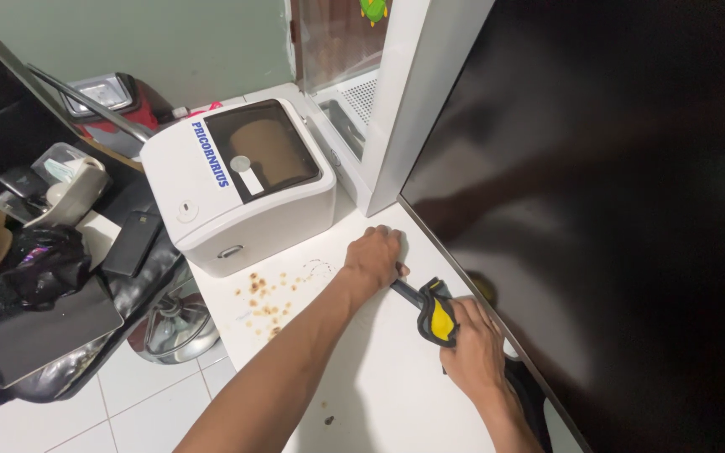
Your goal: The person wipes a speaker, monitor, and desk surface with a microfiber cloth. They move the mouse and keyboard slightly to reach under them, then wipe the remaining desk area.
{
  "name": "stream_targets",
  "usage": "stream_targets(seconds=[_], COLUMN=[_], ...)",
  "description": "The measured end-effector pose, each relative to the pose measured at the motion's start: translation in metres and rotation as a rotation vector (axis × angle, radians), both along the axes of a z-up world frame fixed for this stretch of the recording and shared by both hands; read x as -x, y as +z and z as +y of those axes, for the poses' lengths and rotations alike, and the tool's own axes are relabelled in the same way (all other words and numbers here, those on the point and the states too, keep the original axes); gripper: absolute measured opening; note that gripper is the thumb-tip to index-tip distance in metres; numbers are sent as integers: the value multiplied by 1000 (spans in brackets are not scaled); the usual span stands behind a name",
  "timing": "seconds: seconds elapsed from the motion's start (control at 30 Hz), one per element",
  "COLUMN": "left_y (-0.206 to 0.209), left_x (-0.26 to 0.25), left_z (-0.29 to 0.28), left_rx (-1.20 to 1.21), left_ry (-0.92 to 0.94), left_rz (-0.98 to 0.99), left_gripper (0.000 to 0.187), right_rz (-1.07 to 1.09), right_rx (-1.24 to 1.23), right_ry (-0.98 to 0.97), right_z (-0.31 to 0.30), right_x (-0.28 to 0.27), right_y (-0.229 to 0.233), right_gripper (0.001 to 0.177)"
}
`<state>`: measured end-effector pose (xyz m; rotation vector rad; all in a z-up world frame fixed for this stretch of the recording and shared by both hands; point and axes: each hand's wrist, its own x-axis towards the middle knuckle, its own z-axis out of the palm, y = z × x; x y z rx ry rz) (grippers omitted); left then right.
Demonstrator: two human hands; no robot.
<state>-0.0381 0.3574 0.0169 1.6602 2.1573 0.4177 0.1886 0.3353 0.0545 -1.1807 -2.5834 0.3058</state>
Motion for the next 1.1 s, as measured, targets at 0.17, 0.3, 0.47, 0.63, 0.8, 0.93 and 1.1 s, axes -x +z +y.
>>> stream_targets(seconds=[0.17,0.3,0.47,0.63,0.8,0.93,1.1], left_y=[42,24,14,1,-8,-15,-9], left_x=[13,11,7,11,22,34,38], left_z=[1,11,0,3,-2,-30,-87], left_rx=[171,210,73,-102,-84,-98,-59], left_ry=[-16,-60,-26,49,34,56,117], left_rz=[-132,-68,-77,-72,-165,-127,-214], left_gripper=[73,84,79,55,41,46,40], right_rz=[32,32,33,6,52,86,67], right_rx=[-52,-38,-54,19,145,179,-12], right_ry=[30,15,11,-28,-100,-118,59], right_z=[3,-1,2,7,3,9,21], right_x=[2,2,0,0,2,20,81], right_y=[-3,2,-6,-14,-3,-4,-25], right_gripper=[47,46,43,42,33,26,29])
